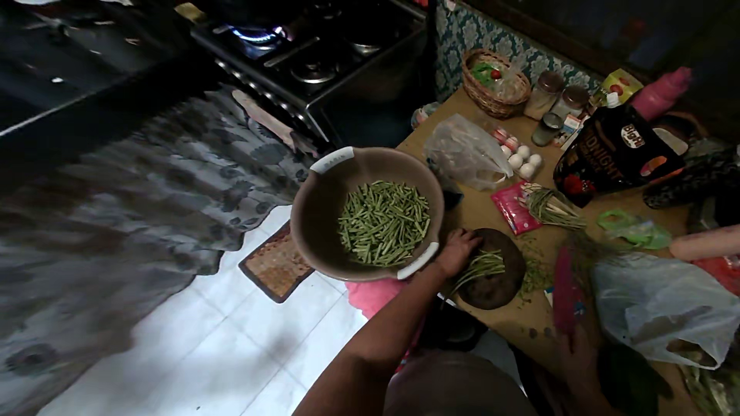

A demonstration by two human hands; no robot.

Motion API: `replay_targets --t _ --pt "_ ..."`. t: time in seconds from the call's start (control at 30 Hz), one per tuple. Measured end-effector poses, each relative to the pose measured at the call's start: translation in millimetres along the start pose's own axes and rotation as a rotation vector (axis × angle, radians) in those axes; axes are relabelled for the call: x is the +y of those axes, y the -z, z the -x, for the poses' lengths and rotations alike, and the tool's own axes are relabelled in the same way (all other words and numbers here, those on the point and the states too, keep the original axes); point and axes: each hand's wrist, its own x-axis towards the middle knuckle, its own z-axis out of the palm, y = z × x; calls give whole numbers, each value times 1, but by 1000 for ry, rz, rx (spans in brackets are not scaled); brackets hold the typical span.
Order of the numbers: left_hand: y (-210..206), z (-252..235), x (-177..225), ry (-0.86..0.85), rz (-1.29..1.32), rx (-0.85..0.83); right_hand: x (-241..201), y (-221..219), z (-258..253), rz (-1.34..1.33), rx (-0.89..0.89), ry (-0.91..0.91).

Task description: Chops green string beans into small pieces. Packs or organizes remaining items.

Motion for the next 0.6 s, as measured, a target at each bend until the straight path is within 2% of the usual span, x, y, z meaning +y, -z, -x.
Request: replay_targets --t 0.13,0.27,0.43,0.6 --pt "-2 -2 4 32 45 13 -43 9 15 40 -154 -55" --pt "5 6 10 83 81 31 -36 -4 23 11 -91 38" --pt "0 12 14 90 -15 -90 -26 -16 29 -16 -78 36" --pt "-2 11 18 158 40 -74 -32 -16 32 -39 -115 4"
